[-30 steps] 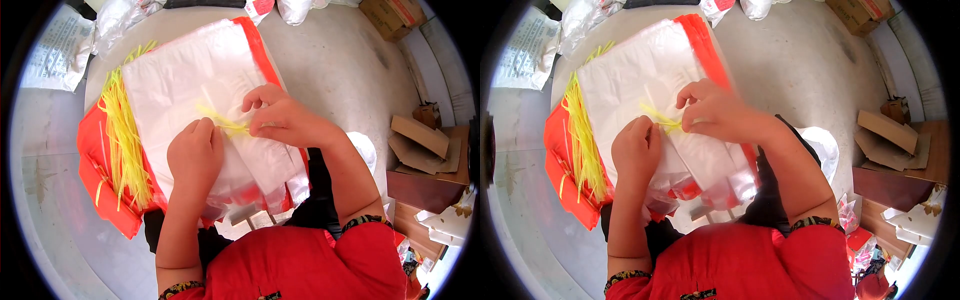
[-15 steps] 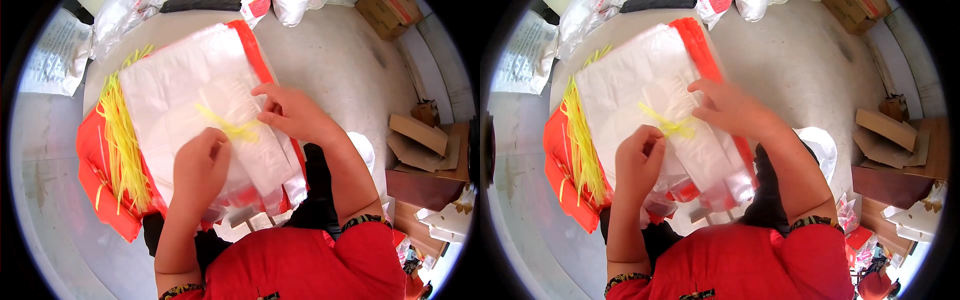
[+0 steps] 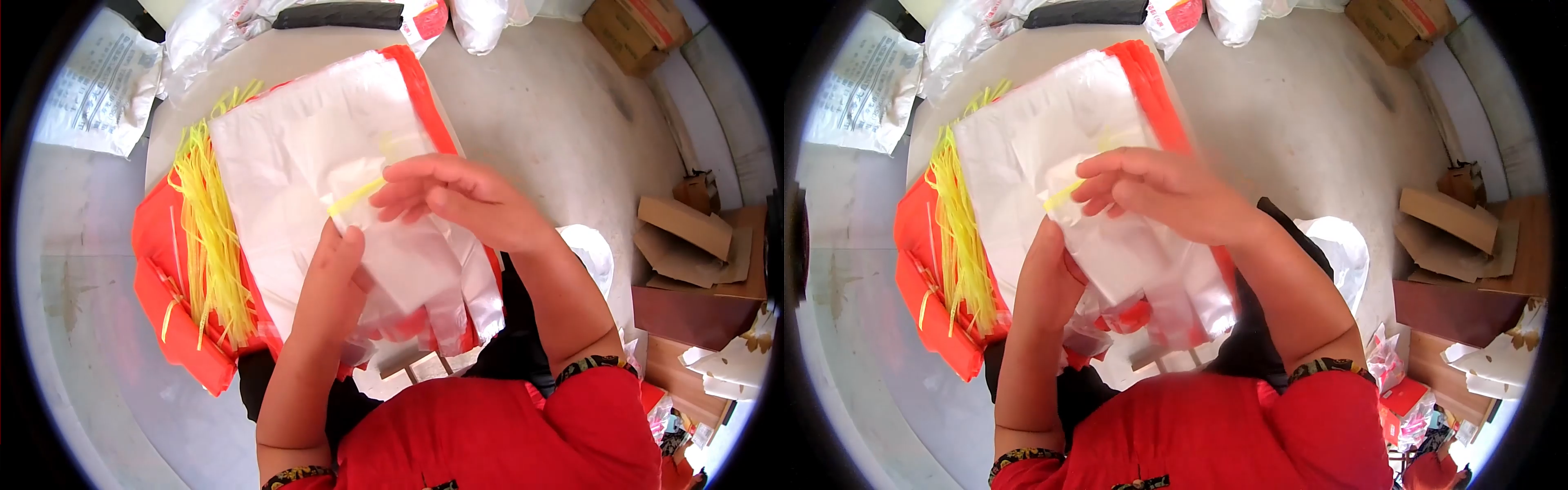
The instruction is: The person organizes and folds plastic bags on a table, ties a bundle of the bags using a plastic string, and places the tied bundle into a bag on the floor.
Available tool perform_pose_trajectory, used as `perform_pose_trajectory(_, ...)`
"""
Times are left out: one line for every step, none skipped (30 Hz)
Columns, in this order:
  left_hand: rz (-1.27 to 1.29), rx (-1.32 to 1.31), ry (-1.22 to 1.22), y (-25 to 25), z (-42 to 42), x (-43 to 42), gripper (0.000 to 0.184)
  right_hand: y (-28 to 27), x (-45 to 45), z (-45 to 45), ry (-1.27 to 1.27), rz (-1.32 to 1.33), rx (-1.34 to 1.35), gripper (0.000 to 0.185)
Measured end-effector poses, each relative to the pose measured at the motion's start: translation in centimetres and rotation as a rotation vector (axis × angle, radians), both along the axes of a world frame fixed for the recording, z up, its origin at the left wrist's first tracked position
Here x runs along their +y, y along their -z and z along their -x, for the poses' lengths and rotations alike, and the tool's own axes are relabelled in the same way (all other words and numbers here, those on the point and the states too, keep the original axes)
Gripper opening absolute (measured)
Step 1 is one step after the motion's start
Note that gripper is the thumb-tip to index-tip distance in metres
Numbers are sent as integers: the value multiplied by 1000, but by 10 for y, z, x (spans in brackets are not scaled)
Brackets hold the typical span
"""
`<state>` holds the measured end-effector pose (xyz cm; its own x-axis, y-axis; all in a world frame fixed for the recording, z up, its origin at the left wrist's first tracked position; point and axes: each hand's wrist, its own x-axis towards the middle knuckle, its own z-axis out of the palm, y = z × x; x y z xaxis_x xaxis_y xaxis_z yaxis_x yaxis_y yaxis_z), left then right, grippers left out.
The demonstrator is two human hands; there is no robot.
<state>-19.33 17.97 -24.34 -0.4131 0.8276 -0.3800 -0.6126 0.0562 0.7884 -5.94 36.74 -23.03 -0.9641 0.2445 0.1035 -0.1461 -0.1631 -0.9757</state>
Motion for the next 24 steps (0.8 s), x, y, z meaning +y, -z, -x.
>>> perform_pose_trajectory(-34, -30, -19, 0, -4, 2, 51, 3, 1, 4, 91, -49, -87, 51)
perform_pose_trajectory(-69, -60, -40, 0, -7, 4, 51, 6, 3, 6, 180, -100, -174, 51)
perform_pose_trajectory(-61, -71, -52, 0, -9, 5, 50, 9, 7, 7, 208, -249, -254, 49)
perform_pose_trajectory(-53, -82, -64, 1, -10, 6, 49, 12, 12, 7, 236, -399, -332, 47)
perform_pose_trajectory(-45, -92, -75, 1, -11, 6, 48, 13, 14, 8, 263, -549, -410, 46)
perform_pose_trajectory(-22, -93, -56, 0, -11, 6, 48, 12, 13, 8, 230, -451, -422, 44)
perform_pose_trajectory(0, -94, -36, -1, -12, 6, 48, 10, 13, 7, 197, -352, -433, 42)
perform_pose_trajectory(23, -94, -16, -2, -12, 5, 48, 10, 12, 7, 165, -253, -444, 40)
perform_pose_trajectory(25, -113, 30, -1, -12, 5, 49, 12, 11, 7, 167, -186, -407, 40)
perform_pose_trajectory(27, -131, 76, 0, -10, 3, 50, 15, 9, 8, 169, -118, -369, 40)
perform_pose_trajectory(29, -150, 123, 1, -10, 2, 51, 17, 7, 9, 172, -49, -332, 39)
perform_pose_trajectory(21, -152, 109, 2, -12, 3, 51, 16, 6, 10, 174, -17, -338, 40)
perform_pose_trajectory(13, -155, 96, 2, -14, 4, 50, 14, 6, 11, 176, 15, -343, 41)
perform_pose_trajectory(4, -157, 82, 3, -16, 5, 49, 13, 6, 11, 177, 47, -348, 42)
perform_pose_trajectory(3, -134, 63, 5, -17, 6, 48, 14, 9, 10, 157, 10, -361, 42)
perform_pose_trajectory(2, -112, 44, 8, -18, 7, 47, 15, 12, 7, 135, -27, -374, 42)
perform_pose_trajectory(1, -90, 25, 10, -19, 7, 46, 16, 14, 6, 113, -65, -387, 42)
perform_pose_trajectory(-2, -72, 50, 9, -19, 7, 44, 15, 13, 5, 128, 25, -361, 42)
perform_pose_trajectory(-4, -54, 74, 8, -19, 6, 43, 12, 11, 3, 142, 115, -336, 42)
perform_pose_trajectory(-5, -37, 100, 8, -19, 6, 41, 11, 10, 2, 156, 206, -310, 42)
perform_pose_trajectory(13, -29, 118, 9, -19, 5, 41, 11, 10, 2, 167, 214, -290, 42)
perform_pose_trajectory(31, -20, 138, 10, -19, 4, 40, 12, 10, 2, 178, 222, -269, 43)
perform_pose_trajectory(48, -11, 157, 11, -19, 4, 39, 13, 10, 1, 189, 229, -248, 43)
perform_pose_trajectory(49, 8, 154, 12, -20, 4, 39, 16, 12, 0, 209, 181, -220, 44)
